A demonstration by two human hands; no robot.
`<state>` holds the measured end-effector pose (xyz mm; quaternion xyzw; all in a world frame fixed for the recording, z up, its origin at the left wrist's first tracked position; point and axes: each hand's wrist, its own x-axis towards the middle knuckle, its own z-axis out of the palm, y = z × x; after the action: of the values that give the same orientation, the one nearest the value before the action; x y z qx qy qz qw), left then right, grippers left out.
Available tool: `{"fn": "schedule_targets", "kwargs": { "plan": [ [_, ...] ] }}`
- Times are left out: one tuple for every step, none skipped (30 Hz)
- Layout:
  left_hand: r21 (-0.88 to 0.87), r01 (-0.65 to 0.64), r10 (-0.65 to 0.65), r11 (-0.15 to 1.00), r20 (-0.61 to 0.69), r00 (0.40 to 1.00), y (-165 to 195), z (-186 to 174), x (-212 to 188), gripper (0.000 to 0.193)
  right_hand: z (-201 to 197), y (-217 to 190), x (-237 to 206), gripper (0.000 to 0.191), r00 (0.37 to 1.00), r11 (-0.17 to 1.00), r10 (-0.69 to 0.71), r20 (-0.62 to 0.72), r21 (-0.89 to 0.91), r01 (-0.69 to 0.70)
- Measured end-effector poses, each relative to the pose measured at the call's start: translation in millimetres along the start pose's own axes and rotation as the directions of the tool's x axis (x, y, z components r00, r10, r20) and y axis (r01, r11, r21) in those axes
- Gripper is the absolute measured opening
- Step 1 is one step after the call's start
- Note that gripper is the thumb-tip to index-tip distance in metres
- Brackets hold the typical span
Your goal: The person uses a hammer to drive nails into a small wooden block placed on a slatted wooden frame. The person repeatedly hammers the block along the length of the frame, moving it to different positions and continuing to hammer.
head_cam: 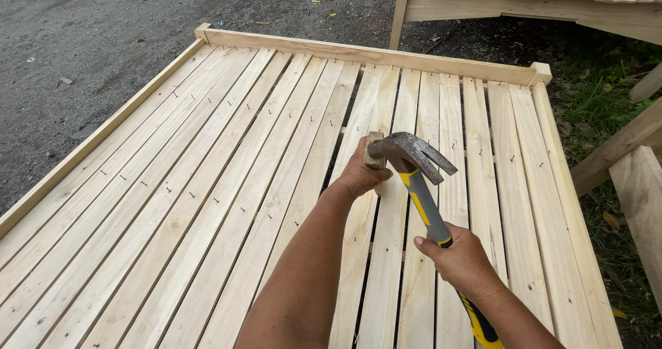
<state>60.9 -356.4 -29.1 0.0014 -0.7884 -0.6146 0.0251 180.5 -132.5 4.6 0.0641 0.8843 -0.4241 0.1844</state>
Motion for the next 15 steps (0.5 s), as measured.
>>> {"fn": "schedule_targets", "kwargs": {
  "plan": [
    [-0.023,0.008,-0.008,1.0,0.012,1.0,1,-2,-1,0.08,2,8,-1,0.031,1.0,1.0,-0.007,-0.003,-0.01,0.007],
    [-0.048,0.012,-0.011,0.999,0.025,1.0,2,-2,-1,0.078,4,18,0,0.032,1.0,1.0,-0.015,-0.01,-0.023,0.015],
    [-0.054,0.05,-0.048,0.997,0.034,0.998,3,-2,0,0.085,6,27,2,0.032,1.0,0.999,0.016,-0.008,-0.044,-0.016],
    [-0.061,0.094,-0.091,0.994,0.046,0.995,4,-3,0,0.091,9,39,3,0.033,0.999,0.996,0.051,-0.003,-0.067,-0.051],
    [-0.069,0.14,-0.136,0.988,0.057,0.989,4,-2,0,0.097,13,53,2,0.034,0.996,0.992,0.088,0.003,-0.092,-0.088],
    [-0.042,0.141,-0.139,0.989,0.045,0.989,3,-2,1,0.096,15,67,1,0.035,0.994,0.989,0.106,0.017,-0.102,-0.104],
    [-0.009,0.136,-0.135,0.991,0.029,0.99,2,-3,1,0.094,19,79,2,0.036,0.993,0.988,0.116,0.03,-0.106,-0.112],
    [0.025,0.125,-0.126,0.992,0.013,0.992,0,-4,3,0.093,22,88,6,0.037,0.992,0.987,0.122,0.039,-0.109,-0.117],
    [0.038,0.11,-0.111,0.993,0.009,0.994,-2,-5,5,0.092,25,96,9,0.035,0.993,0.986,0.11,0.048,-0.128,-0.103],
    [0.049,0.102,-0.103,0.994,0.011,0.995,-5,-6,6,0.09,28,105,8,0.034,0.992,0.984,0.109,0.059,-0.148,-0.099],
    [0.057,0.091,-0.092,0.994,0.016,0.996,-8,-6,7,0.089,30,112,6,0.033,0.992,0.981,0.108,0.065,-0.169,-0.096],
    [0.052,0.083,-0.084,0.995,0.017,0.996,-11,-6,8,0.089,33,116,7,0.032,0.986,0.977,0.139,0.088,-0.178,-0.121],
    [0.048,0.076,-0.077,0.996,0.015,0.997,-14,-6,9,0.089,37,117,7,0.032,0.979,0.972,0.167,0.113,-0.187,-0.144],
    [0.043,0.071,-0.072,0.997,0.015,0.997,-16,-6,9,0.088,39,117,8,0.033,0.971,0.965,0.198,0.136,-0.199,-0.169],
    [0.028,0.065,-0.065,0.998,0.017,0.998,-18,-6,10,0.089,41,117,8,0.033,0.976,0.969,0.17,0.135,-0.202,-0.141]
  ]
}}
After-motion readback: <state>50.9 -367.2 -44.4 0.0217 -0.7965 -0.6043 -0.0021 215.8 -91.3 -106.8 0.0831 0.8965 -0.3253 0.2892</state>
